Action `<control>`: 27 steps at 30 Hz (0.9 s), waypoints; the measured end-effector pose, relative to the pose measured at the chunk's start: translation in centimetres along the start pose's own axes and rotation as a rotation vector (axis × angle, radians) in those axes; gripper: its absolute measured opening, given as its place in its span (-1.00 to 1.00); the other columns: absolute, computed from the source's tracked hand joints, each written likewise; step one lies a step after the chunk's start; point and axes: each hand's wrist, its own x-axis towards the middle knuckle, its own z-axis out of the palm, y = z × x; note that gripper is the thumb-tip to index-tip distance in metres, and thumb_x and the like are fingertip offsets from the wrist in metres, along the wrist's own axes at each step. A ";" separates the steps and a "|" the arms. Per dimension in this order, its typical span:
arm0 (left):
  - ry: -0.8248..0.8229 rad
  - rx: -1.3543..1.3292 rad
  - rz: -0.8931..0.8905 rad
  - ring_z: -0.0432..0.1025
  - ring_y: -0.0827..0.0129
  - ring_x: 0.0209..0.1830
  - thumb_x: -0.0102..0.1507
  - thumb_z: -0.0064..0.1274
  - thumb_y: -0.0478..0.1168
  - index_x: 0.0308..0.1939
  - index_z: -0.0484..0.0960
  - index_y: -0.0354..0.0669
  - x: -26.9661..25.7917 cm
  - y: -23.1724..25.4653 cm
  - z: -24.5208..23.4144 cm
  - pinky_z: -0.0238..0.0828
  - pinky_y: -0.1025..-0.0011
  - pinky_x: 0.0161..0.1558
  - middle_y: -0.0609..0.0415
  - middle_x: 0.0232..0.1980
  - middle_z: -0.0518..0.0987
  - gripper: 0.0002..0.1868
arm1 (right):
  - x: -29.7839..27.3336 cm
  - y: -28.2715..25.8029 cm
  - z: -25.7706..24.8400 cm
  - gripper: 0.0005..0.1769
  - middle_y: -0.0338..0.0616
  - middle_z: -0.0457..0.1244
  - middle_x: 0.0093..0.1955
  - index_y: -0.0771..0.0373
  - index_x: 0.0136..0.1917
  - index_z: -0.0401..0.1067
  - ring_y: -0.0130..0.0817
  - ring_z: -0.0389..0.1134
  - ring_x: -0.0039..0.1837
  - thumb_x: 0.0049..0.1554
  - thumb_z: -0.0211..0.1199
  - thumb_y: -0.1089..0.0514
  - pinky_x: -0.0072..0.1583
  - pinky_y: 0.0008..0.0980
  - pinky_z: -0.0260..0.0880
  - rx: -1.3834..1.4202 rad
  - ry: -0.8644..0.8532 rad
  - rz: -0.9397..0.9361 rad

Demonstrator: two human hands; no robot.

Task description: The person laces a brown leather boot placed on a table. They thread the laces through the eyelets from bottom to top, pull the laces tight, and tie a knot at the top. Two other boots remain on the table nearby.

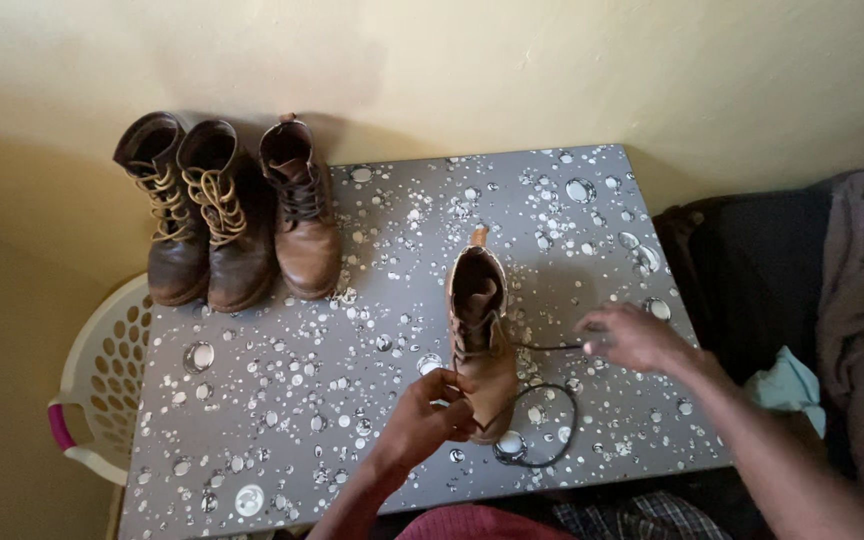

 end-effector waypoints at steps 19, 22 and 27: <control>-0.020 -0.554 -0.174 0.54 0.29 -0.16 0.32 0.02 -0.32 -0.06 0.59 -0.32 0.2 0.7 2.5 0.55 0.32 0.05 -0.04 -0.17 0.61 -0.84 | -5.5 -14.3 -2.9 -0.80 -0.20 0.28 -0.25 0.19 -0.02 0.47 -0.32 0.31 -0.17 0.22 0.15 0.04 -0.04 -0.36 0.39 2.203 0.049 0.441; -0.020 -0.504 -0.183 0.55 0.29 -0.17 0.26 0.01 -0.35 -0.08 0.62 -0.29 0.1 0.1 2.4 0.57 0.29 0.06 -0.03 -0.18 0.65 -0.82 | -5.9 -10.7 -4.6 -0.81 -0.15 0.30 -0.16 0.20 -0.06 0.41 -0.26 0.35 -0.05 0.22 0.15 0.05 0.12 -0.27 0.41 2.180 0.263 0.388; -0.056 -0.534 -0.167 0.55 0.30 -0.20 0.27 0.05 -0.36 -0.12 0.63 -0.29 0.8 -0.4 3.1 0.57 0.27 0.04 -0.04 -0.18 0.63 -0.87 | -7.5 -4.1 -8.6 -0.87 -0.15 0.30 -0.06 0.15 -0.08 0.36 -0.24 0.35 0.08 0.26 0.16 0.08 0.29 -0.12 0.39 2.323 0.511 0.056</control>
